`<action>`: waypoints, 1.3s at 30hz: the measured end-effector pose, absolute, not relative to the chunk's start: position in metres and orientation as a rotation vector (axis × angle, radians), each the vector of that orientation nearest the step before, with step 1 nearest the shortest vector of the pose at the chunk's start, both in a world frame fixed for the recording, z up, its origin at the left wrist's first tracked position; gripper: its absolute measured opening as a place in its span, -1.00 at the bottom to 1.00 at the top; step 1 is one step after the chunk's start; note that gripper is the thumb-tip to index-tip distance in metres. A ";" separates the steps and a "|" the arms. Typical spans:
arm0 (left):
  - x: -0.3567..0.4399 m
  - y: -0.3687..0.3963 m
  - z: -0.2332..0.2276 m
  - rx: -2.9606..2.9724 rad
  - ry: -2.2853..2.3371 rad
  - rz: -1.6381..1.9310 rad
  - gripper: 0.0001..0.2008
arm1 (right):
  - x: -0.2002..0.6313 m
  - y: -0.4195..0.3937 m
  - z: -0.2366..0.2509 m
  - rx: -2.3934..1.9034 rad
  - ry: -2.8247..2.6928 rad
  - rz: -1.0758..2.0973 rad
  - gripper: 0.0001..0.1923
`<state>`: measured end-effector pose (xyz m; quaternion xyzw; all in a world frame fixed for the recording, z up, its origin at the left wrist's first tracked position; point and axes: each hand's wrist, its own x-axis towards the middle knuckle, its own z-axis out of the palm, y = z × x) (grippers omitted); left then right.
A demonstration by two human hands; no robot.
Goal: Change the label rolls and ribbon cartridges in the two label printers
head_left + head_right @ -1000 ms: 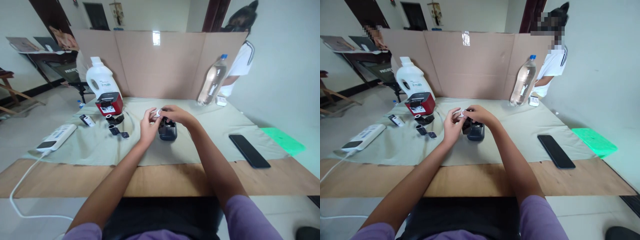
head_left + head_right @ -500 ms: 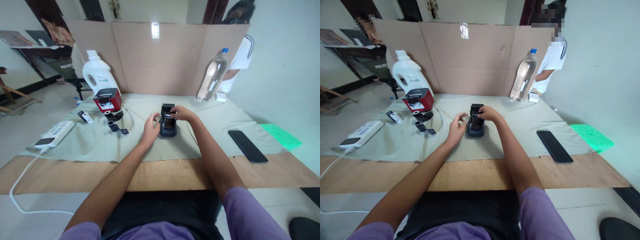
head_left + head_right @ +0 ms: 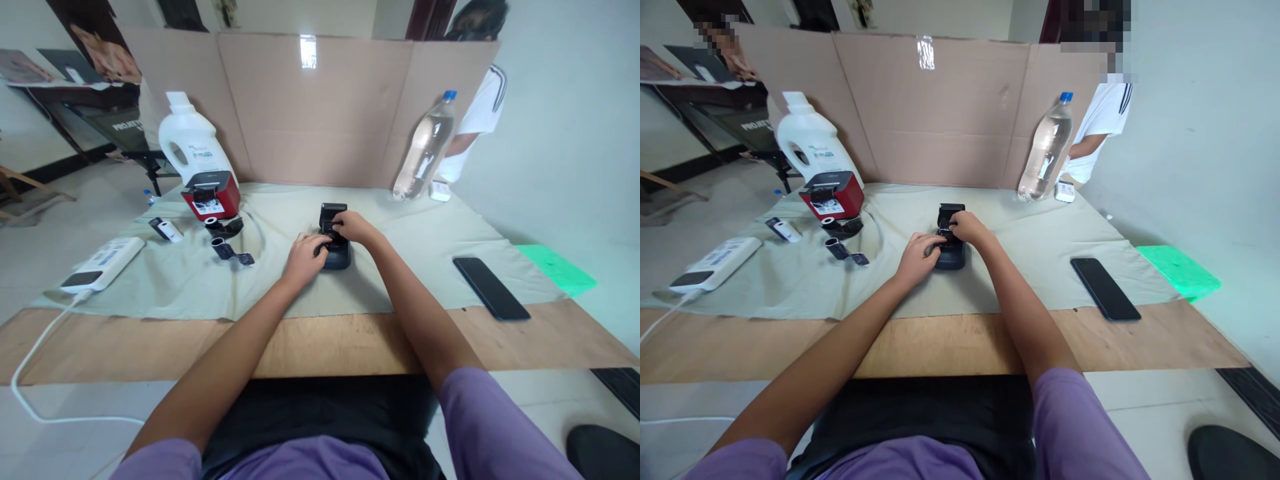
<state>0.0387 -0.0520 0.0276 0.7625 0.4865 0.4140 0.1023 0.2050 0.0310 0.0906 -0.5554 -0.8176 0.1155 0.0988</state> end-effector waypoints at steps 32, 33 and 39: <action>0.039 -0.043 0.023 2.278 1.392 1.309 -0.79 | 0.204 0.019 0.099 -1.736 -2.271 0.121 -0.74; 0.038 -0.044 0.024 2.291 1.388 1.318 -0.79 | 0.207 0.021 0.100 -1.704 -2.215 0.076 -0.69; 0.037 -0.052 0.032 2.478 1.439 1.311 -0.79 | 0.217 0.033 0.099 -1.556 -2.228 0.097 -0.55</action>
